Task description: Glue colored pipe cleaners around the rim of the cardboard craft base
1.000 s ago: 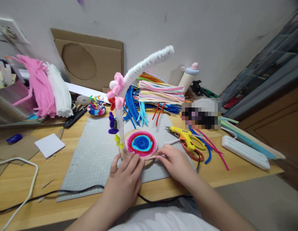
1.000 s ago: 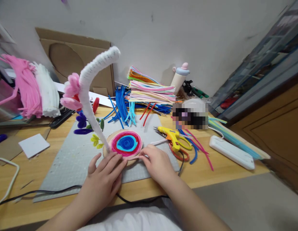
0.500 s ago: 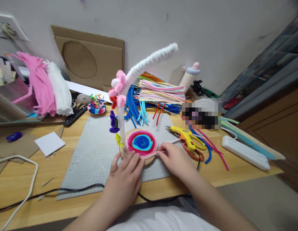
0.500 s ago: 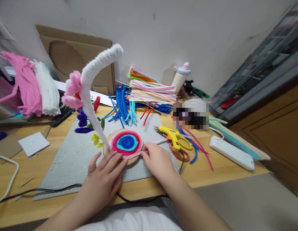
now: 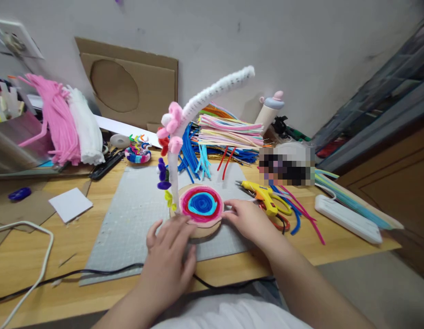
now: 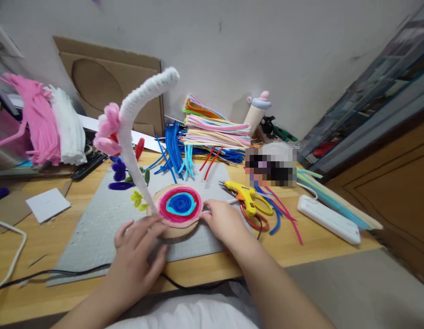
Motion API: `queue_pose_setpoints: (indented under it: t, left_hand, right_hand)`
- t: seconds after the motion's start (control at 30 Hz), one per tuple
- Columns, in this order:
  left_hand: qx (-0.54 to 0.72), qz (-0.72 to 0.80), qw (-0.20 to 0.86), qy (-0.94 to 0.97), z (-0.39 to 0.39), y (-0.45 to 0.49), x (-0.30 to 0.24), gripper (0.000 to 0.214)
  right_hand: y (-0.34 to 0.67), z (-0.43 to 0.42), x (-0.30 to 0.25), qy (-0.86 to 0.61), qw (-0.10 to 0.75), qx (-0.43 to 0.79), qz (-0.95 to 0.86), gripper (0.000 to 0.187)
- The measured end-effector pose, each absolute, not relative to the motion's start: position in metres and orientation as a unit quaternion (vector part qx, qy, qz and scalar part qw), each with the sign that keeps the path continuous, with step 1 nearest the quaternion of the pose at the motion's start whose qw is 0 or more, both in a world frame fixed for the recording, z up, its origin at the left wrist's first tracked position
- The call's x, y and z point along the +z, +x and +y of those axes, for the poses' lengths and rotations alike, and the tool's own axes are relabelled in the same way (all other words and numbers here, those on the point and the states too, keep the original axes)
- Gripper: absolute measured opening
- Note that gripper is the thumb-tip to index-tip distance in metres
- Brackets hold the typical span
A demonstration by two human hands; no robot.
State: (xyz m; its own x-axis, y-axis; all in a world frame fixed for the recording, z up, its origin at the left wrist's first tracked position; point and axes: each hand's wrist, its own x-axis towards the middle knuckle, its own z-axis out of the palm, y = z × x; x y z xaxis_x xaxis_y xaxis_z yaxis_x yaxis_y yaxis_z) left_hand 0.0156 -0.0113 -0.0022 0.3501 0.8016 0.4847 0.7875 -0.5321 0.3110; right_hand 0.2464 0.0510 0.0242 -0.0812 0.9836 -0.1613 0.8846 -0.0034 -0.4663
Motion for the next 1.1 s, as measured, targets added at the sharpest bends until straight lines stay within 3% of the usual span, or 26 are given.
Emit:
queue_pose_setpoints:
  t: [0.17,0.27,0.33,0.7,0.93,1.03,1.1]
  left_hand:
    - [0.350,0.641,0.120,0.673,0.000,-0.001,-0.012,0.043]
    - [0.311,0.656,0.228,0.649,0.012,-0.008,-0.017,0.054]
    - [0.298,0.662,0.240,0.645,0.020,-0.013,-0.015,0.056]
    - [0.208,0.664,0.192,0.692,0.067,-0.026,0.013,0.049]
    - [0.243,0.664,0.095,0.701,0.040,-0.012,0.001,0.072]
    - [0.275,0.589,-0.033,0.759,0.011,-0.003,0.004,0.045]
    - [0.260,0.500,-0.046,0.825,-0.004,0.003,0.004,0.035]
  right_hand:
    - [0.247,0.051,0.024,-0.641,0.115,0.285,-0.703,0.026]
    - [0.242,0.048,0.021,-0.632,0.131,0.299,-0.703,0.027]
    - [0.236,0.044,0.018,-0.631,0.142,0.297,-0.702,0.027]
    - [0.198,0.018,0.012,-0.660,0.157,0.250,-0.691,0.024]
    - [0.197,0.020,0.008,-0.658,0.168,0.258,-0.687,0.026]
    - [0.198,0.018,0.007,-0.656,0.175,0.269,-0.683,0.025]
    - [0.197,0.017,0.006,-0.653,0.181,0.277,-0.681,0.025]
